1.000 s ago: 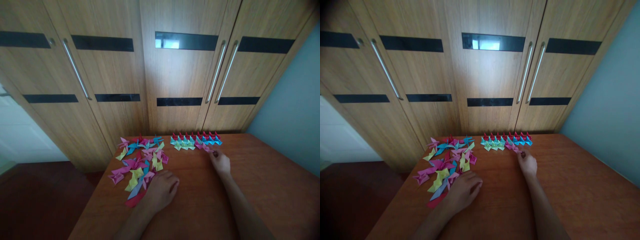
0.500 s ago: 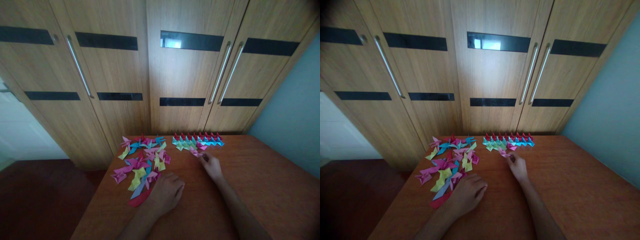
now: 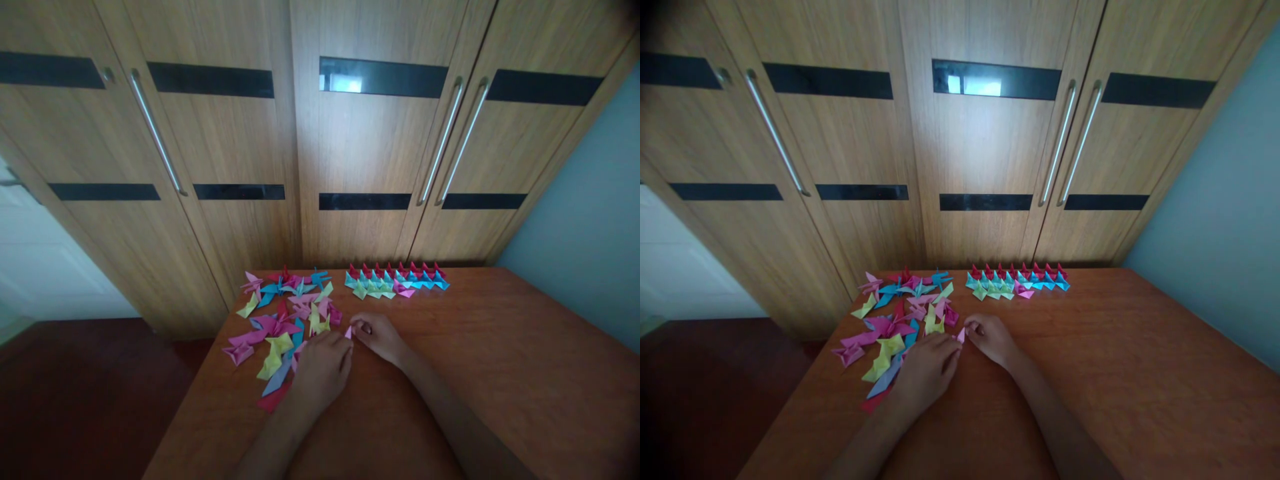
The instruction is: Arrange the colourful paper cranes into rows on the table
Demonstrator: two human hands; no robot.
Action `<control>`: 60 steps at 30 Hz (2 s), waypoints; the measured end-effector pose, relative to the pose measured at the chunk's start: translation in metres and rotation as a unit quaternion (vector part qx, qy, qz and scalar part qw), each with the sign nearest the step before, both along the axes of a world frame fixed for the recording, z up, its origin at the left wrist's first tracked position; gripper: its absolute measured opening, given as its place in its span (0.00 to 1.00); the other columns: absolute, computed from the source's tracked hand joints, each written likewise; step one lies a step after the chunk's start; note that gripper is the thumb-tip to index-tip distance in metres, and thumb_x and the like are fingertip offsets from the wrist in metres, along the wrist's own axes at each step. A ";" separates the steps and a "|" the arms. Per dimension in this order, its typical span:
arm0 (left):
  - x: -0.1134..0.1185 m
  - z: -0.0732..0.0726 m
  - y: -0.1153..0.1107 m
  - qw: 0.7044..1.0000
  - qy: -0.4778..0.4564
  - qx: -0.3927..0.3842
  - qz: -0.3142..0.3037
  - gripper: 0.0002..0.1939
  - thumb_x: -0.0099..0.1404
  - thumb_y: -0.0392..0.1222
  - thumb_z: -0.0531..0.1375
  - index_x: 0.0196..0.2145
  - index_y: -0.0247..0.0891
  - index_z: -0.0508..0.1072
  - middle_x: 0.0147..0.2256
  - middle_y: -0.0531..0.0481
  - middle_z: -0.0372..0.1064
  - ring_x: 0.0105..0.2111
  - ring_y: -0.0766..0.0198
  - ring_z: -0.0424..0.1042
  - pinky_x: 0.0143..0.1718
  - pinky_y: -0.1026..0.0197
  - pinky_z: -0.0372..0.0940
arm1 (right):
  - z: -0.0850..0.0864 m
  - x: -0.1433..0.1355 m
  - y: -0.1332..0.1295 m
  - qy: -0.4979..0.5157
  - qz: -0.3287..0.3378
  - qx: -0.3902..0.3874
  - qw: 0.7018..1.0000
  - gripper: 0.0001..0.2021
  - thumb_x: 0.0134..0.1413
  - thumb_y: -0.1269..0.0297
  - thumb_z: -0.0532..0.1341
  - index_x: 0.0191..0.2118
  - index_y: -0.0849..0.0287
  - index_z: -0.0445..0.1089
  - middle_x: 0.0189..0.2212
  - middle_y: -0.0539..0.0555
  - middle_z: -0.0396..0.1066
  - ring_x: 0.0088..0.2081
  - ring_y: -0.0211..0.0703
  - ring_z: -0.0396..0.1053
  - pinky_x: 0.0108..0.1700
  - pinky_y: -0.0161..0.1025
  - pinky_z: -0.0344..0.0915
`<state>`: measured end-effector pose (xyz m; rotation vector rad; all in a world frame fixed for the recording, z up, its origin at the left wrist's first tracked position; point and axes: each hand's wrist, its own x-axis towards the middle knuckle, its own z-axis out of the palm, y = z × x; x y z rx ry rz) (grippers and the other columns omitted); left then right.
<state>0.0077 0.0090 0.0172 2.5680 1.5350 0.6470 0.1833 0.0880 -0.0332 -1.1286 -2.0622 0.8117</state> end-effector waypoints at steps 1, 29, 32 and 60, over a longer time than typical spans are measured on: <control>-0.005 0.001 0.004 1.000 -0.013 0.005 0.024 0.09 0.64 0.34 0.52 0.34 0.40 0.71 0.34 0.49 0.70 0.37 0.60 0.68 0.40 0.60 0.61 | 0.000 -0.002 0.002 -0.004 -0.010 0.009 1.000 0.08 0.52 0.68 0.55 0.35 0.57 0.72 0.25 0.49 0.72 0.26 0.36 0.67 0.30 0.32 0.60; -0.017 0.024 0.095 0.990 0.135 0.011 -0.029 0.08 0.65 0.36 0.53 0.37 0.38 0.72 0.37 0.47 0.70 0.40 0.60 0.67 0.41 0.62 0.60 | -0.010 0.013 0.000 0.146 -0.097 0.000 0.984 0.12 0.53 0.59 0.56 0.41 0.58 0.69 0.25 0.48 0.68 0.25 0.36 0.64 0.28 0.32 0.61; -0.008 0.024 0.084 0.993 0.107 0.021 -0.043 0.10 0.67 0.36 0.51 0.40 0.39 0.72 0.36 0.48 0.70 0.40 0.62 0.68 0.42 0.62 0.60 | -0.003 0.016 -0.003 0.129 -0.096 0.016 0.987 0.15 0.52 0.57 0.58 0.44 0.57 0.68 0.24 0.47 0.67 0.24 0.36 0.63 0.27 0.32 0.61; 0.025 -0.017 -0.006 0.985 -0.002 -0.080 -0.154 0.11 0.63 0.32 0.52 0.36 0.41 0.73 0.32 0.51 0.71 0.33 0.63 0.70 0.34 0.63 0.62 | -0.012 0.151 0.045 -0.300 -0.442 -0.033 0.845 0.18 0.54 0.52 0.52 0.43 0.55 0.73 0.33 0.61 0.75 0.34 0.50 0.73 0.31 0.39 0.63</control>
